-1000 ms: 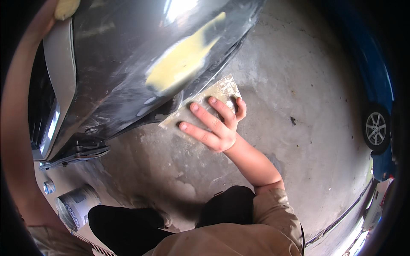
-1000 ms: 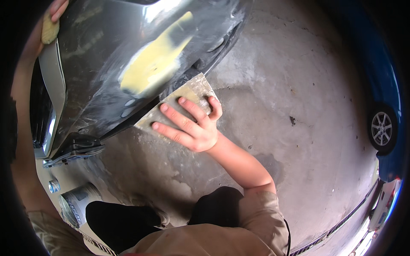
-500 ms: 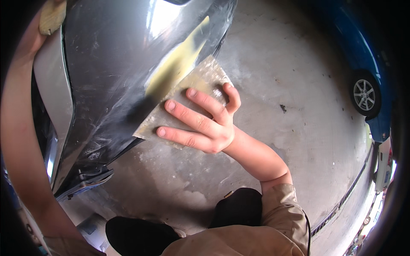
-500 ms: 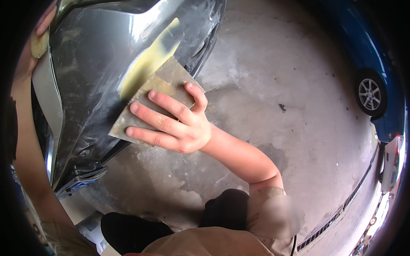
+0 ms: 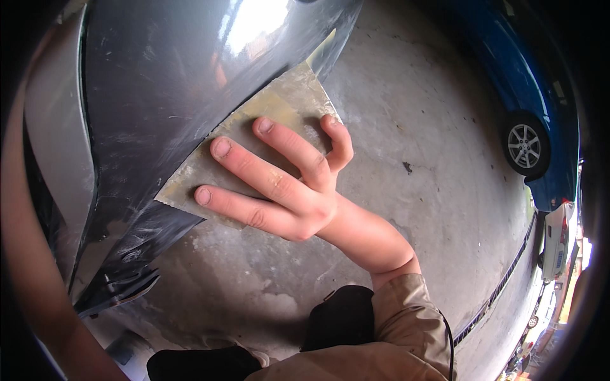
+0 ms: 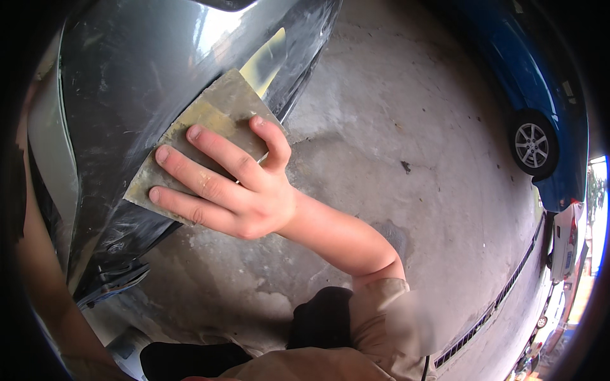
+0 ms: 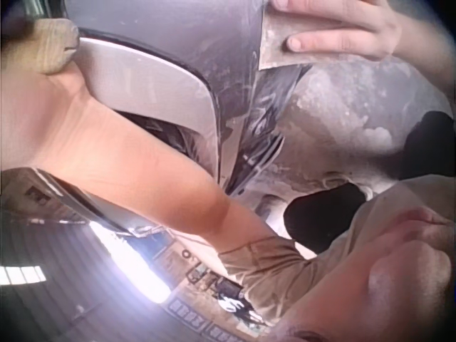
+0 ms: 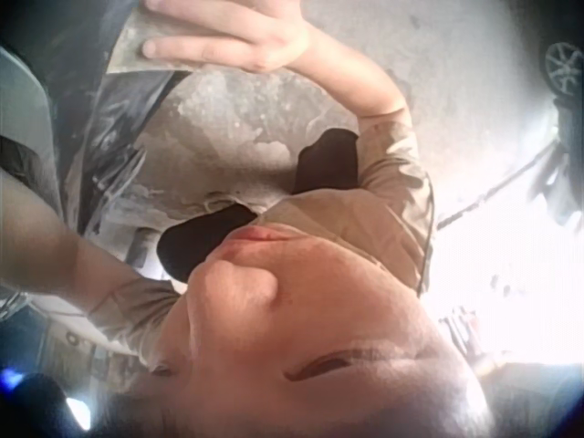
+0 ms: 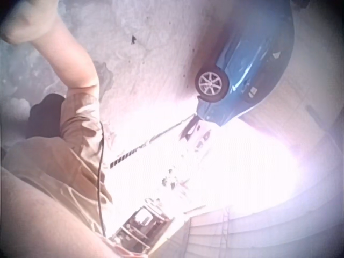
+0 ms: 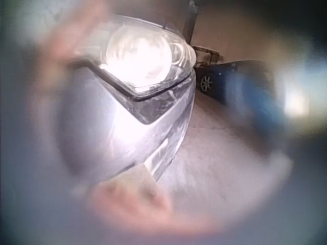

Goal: The person mixes a yellow paste on a metal mixing board using a spreader, then applies the paste to the front bumper of a dark gray car. The person smooths the paste over the surface with the spreader.

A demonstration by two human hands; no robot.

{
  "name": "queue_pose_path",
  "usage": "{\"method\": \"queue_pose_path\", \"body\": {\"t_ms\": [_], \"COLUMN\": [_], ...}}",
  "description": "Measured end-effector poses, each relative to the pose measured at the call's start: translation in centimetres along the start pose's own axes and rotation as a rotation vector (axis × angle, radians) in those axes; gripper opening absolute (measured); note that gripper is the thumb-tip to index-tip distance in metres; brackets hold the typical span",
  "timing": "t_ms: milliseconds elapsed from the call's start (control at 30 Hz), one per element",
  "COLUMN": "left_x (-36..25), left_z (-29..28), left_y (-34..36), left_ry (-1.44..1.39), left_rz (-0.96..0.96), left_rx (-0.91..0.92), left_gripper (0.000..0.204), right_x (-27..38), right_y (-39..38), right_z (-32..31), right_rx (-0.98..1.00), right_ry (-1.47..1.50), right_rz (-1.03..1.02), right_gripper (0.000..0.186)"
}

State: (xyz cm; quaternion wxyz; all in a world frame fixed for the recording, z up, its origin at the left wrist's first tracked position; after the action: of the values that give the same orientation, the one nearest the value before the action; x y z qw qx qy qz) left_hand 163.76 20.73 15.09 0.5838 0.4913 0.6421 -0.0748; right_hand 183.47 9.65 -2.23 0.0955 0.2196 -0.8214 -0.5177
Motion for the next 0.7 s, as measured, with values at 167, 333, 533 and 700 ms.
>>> {"method": "queue_pose_path", "body": {"t_ms": [167,333,533,700], "left_x": [6.2,10.2,12.2,12.6], "left_z": [7.9,12.8,13.0,13.3], "left_y": [-9.9,-14.8,-15.4,-15.3], "left_ry": [-0.229,-0.397,-0.397,-0.396], "left_rz": [-0.192,-0.343,-0.358,-0.369], "left_rx": [0.024,0.046,0.030,0.028], "left_gripper": [0.045,0.045,0.046,0.046], "right_x": [0.1,0.6,0.6,0.8], "right_y": [-1.2,-3.2,-5.8,-8.2], "right_z": [1.2,2.8,4.6,5.1], "right_rx": [0.003,-0.034,-0.070,-0.025], "right_ry": [-0.024,-0.027,-0.037,-0.025], "right_rz": [0.012,0.039,0.030,0.033], "right_gripper": [0.037,0.039,0.040,0.042]}}
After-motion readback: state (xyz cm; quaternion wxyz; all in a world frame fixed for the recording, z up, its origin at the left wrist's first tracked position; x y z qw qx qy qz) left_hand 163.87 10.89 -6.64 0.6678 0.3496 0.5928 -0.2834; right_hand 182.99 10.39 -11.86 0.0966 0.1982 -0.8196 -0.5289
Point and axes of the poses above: each hand's wrist, its own y-axis towards the middle knuckle, its own z-axis out of the palm, x = y × z, the point moved 1 cm from there along y, towards the middle knuckle, and after that the axes turned 15 degrees about x, right-handed, at the moved point
